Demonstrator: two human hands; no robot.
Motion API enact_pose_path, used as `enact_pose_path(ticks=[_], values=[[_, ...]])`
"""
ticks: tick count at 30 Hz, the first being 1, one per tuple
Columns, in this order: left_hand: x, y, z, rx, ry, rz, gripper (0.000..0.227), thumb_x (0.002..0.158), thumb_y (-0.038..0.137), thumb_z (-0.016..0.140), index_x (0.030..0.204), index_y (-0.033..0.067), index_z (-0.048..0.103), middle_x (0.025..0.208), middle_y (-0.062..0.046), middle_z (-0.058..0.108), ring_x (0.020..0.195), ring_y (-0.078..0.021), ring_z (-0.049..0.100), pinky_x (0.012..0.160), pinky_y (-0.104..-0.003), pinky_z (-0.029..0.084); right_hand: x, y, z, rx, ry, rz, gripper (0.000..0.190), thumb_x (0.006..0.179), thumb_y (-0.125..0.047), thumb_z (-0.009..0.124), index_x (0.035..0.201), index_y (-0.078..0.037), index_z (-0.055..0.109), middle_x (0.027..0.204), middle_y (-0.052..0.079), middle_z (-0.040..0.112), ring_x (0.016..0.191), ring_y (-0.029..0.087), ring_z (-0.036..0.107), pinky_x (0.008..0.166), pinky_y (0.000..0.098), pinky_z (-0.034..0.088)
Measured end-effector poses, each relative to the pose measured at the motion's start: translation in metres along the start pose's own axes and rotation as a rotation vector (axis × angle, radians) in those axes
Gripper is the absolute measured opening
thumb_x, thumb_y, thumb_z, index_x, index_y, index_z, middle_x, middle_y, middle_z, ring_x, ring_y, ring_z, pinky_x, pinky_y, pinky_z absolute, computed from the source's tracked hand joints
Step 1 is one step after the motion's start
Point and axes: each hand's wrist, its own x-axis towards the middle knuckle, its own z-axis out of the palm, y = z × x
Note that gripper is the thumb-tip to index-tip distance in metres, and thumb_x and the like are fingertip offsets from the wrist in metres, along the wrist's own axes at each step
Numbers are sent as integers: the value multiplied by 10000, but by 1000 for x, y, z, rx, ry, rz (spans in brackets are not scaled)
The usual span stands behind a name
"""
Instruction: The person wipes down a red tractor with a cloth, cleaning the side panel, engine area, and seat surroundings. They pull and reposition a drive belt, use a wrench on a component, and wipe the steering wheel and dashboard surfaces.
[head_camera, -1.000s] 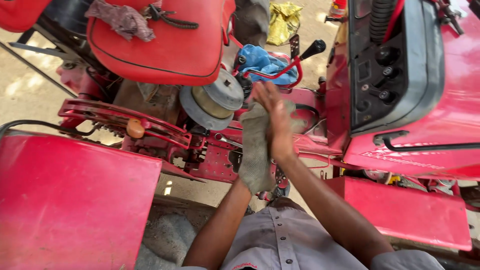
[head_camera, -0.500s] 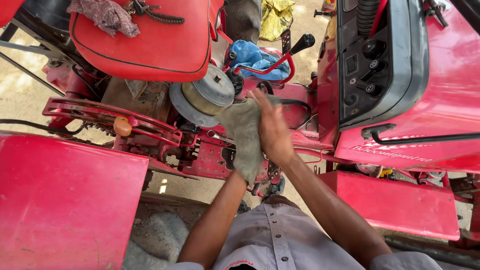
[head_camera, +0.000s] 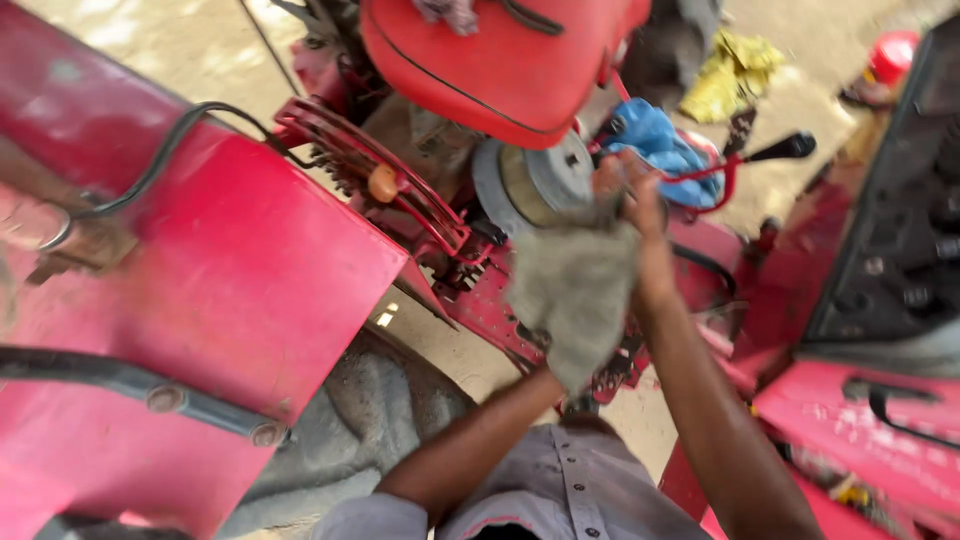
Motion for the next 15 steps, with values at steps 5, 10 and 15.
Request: enact_pose_path(ticks=[5,10,15], values=[[53,-27,-30,-1048,92,-97,480,1099,284,412,1522,58,430,1488,-75,510,1365,-192,494,1181,-305,382,23,1,-4,621,-3,314,837,1088,-602,363,1620,44,394,1364,321,472,1183,404,444,1006,518,399],[82,-18,-41,-1738,174,-51,534,1105,304,366,1570,42,356,1572,-70,454,1430,-181,462,1204,-296,356,3,46,20,176,-160,59,770,1078,-594,395,1626,-73,248,1692,93,303,1543,202,292,1260,375,222],[93,7,-44,-1776,227,84,544,1130,308,386,1577,4,324,1579,-98,423,1438,-223,434,1219,-334,349,26,-5,10,290,-226,-17,796,1043,-604,417,1656,-136,218,1664,88,268,1498,220,321,1224,386,290]])
